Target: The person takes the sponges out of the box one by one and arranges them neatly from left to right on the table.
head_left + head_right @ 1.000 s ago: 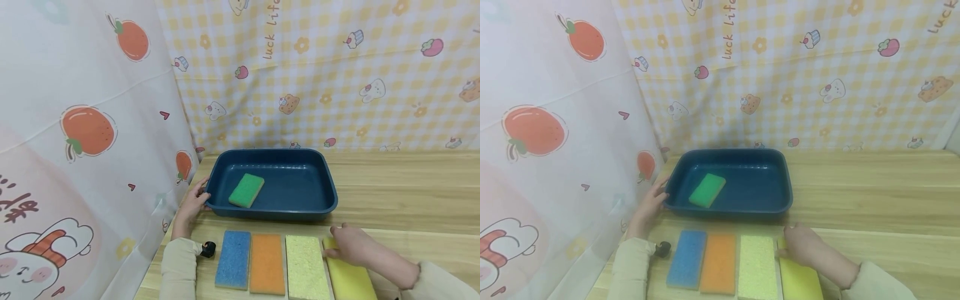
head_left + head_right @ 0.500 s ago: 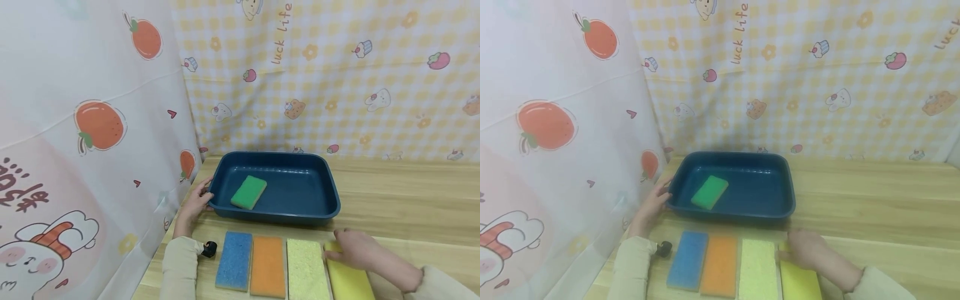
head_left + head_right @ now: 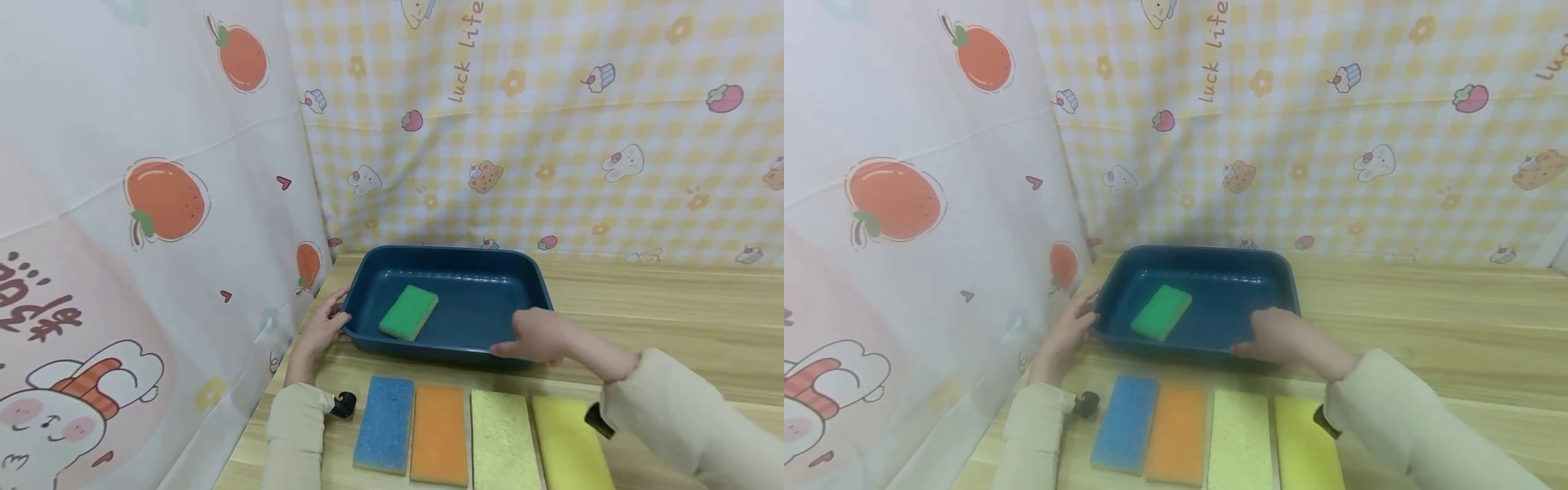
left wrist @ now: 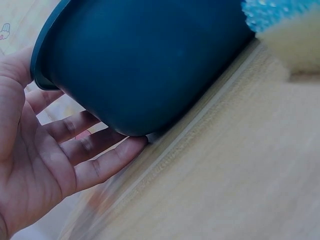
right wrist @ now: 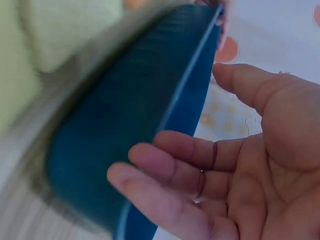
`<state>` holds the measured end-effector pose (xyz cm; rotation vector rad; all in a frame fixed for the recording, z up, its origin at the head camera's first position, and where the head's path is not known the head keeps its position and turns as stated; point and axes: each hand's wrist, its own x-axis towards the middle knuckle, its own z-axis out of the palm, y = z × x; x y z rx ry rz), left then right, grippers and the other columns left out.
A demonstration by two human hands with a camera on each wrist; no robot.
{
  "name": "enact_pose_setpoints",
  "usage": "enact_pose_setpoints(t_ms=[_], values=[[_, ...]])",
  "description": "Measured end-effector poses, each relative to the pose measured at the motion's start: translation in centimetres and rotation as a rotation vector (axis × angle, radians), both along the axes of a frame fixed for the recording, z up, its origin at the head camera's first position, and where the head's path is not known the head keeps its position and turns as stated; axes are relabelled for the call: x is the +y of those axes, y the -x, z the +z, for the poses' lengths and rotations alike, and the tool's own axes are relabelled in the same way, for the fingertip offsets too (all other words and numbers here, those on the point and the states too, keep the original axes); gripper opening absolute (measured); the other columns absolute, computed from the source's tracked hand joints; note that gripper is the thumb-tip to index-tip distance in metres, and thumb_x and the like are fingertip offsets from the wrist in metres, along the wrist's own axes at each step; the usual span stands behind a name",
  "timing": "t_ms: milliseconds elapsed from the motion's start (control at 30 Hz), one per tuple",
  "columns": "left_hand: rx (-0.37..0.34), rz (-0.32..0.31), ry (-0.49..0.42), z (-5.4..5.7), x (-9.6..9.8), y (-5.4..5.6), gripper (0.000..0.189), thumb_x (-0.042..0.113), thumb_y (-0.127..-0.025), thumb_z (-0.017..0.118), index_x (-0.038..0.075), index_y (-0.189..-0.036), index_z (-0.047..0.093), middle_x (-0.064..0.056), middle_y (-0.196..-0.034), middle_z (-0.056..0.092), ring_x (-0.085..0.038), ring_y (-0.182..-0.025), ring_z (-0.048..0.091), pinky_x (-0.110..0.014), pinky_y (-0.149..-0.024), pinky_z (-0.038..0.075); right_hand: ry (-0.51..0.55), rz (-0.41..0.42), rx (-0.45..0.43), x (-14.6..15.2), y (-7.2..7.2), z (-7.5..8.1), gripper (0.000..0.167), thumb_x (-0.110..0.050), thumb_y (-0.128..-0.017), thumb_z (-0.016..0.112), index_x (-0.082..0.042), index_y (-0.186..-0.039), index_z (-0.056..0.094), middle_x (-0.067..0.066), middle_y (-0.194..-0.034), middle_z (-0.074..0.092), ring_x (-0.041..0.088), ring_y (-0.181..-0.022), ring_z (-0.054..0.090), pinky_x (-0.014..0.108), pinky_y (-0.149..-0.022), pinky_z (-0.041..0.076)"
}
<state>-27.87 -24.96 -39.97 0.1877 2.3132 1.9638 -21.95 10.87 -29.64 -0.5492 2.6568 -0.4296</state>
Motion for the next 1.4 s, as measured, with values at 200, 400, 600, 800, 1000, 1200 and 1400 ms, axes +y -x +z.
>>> enact_pose_setpoints(t_ms=[200, 400, 600, 800, 1000, 1200, 1400], values=[[-0.002, 0.011, -0.005, -0.1, 0.2, 0.0, 0.06, -0.001, -0.086, 0.041, 0.016, -0.142, 0.029, -0.029, -0.125, 0.042, -0.035, -0.094, 0.055, -0.043, -0.065, 0.052, -0.029, -0.064, -0.092, -2.6, 3.5, 1.2, 0.053, -0.046, -0.085, 0.054, -0.011, -0.046, 0.044, 0.001, -0.042, 0.044, 0.013, -0.036, 0.048, 0.029, -0.046, 0.05], [-0.004, 0.023, -0.011, -0.2, 0.0, 0.1, 0.06, -0.001, -0.085, 0.041, 0.016, -0.142, 0.029, -0.028, -0.122, 0.043, -0.033, -0.092, 0.055, -0.044, -0.065, 0.052, -0.023, -0.145, -0.107, -5.4, 6.8, 1.6, 0.046, -0.044, -0.086, 0.053, 0.002, -0.083, 0.06, 0.01, -0.061, 0.058, 0.02, -0.048, 0.058, 0.031, -0.048, 0.051], [0.01, 0.017, -0.01, 0.4, -0.1, -0.1, 0.06, -0.001, -0.085, 0.041, 0.015, -0.142, 0.028, -0.028, -0.124, 0.043, -0.032, -0.09, 0.056, -0.041, -0.062, 0.052, 0.047, -0.174, -0.106, -7.5, 8.9, 1.5, 0.044, -0.042, -0.085, 0.056, 0.001, -0.095, 0.057, 0.014, -0.077, 0.057, 0.023, -0.052, 0.06, 0.033, -0.052, 0.052], [0.019, 0.018, -0.004, 0.4, 0.1, -0.2, 0.061, -0.002, -0.084, 0.041, 0.014, -0.142, 0.028, -0.029, -0.123, 0.044, -0.032, -0.089, 0.057, -0.041, -0.061, 0.053, 0.128, -0.246, -0.127, -8.8, 10.6, 0.6, 0.041, -0.04, -0.086, 0.055, -0.001, -0.097, 0.049, 0.012, -0.081, 0.049, 0.025, -0.062, 0.057, 0.035, -0.055, 0.052], [0.012, 0.049, -0.012, 0.0, 0.1, -0.4, 0.061, -0.002, -0.083, 0.043, 0.014, -0.141, 0.032, -0.028, -0.121, 0.046, -0.034, -0.091, 0.056, -0.041, -0.061, 0.053, 0.162, -0.288, -0.179, -9.9, 12.1, -0.8, 0.055, -0.038, -0.087, 0.054, 0.002, -0.122, 0.042, 0.021, -0.11, 0.048, 0.037, -0.087, 0.057, 0.042, -0.065, 0.053], [0.031, 0.045, -0.019, -0.2, 0.3, -0.4, 0.06, -0.003, -0.083, 0.043, 0.013, -0.14, 0.033, -0.028, -0.121, 0.046, -0.034, -0.09, 0.057, -0.041, -0.059, 0.053, 0.157, -0.23, -0.214, -10.9, 13.0, -1.6, 0.063, -0.036, -0.089, 0.051, 0.001, -0.135, 0.031, 0.022, -0.133, 0.037, 0.036, -0.098, 0.051, 0.043, -0.068, 0.051], [0.032, 0.037, -0.025, -0.1, 0.4, -0.6, 0.061, -0.003, -0.082, 0.042, 0.012, -0.14, 0.033, -0.029, -0.121, 0.046, -0.033, -0.089, 0.057, -0.044, -0.06, 0.053, 0.142, -0.183, -0.166, -12.1, 13.5, -2.4, 0.056, -0.031, -0.088, 0.054, 0.003, -0.13, 0.04, 0.019, -0.127, 0.043, 0.031, -0.101, 0.049, 0.043, -0.077, 0.047]])
